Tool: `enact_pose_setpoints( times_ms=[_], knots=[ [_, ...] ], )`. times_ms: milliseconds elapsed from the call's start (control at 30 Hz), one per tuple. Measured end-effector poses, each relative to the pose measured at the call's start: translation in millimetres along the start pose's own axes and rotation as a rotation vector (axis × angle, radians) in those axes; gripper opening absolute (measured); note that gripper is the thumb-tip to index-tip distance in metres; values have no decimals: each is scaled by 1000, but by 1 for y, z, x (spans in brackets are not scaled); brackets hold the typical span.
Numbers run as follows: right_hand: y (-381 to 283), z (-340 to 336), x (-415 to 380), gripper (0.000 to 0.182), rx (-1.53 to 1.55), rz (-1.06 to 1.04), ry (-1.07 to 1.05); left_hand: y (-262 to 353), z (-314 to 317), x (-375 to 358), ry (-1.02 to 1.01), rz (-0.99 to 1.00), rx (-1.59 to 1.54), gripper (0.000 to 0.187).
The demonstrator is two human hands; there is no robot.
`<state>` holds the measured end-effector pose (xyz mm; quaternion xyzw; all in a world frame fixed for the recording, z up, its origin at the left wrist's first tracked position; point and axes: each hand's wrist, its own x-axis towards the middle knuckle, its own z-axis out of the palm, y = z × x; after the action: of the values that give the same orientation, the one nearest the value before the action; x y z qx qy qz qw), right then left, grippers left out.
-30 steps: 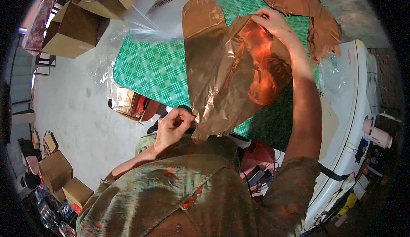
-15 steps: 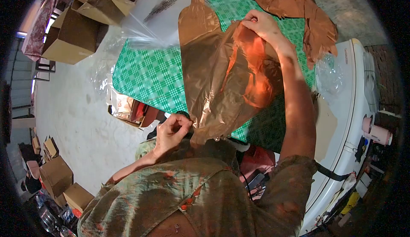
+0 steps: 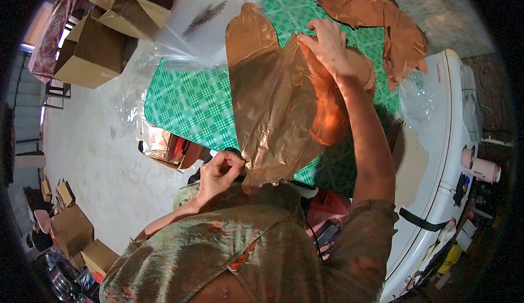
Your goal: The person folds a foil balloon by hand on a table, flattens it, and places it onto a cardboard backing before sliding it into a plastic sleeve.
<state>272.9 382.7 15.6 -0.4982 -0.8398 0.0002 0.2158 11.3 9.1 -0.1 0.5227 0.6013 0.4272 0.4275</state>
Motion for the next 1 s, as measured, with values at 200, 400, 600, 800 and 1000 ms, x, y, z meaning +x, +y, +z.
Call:
enact_pose_setpoints(
  times_ms=[200,400,600,800,1000],
  knots=[
    [-17,-4,-6,47,-66,14,58,1,0,0,3,1,7,14],
    [-26,2,-7,46,-119,46,76,-3,2,-2,6,-30,-23,15],
    [-25,-2,-9,44,-73,61,53,0,0,-1,2,-13,-38,14],
    [-30,-11,-21,41,19,-1,98,1,1,-1,19,1,-45,14],
    [-63,-29,-67,29,71,-146,143,1,2,-2,18,-25,-61,13]
  ],
)
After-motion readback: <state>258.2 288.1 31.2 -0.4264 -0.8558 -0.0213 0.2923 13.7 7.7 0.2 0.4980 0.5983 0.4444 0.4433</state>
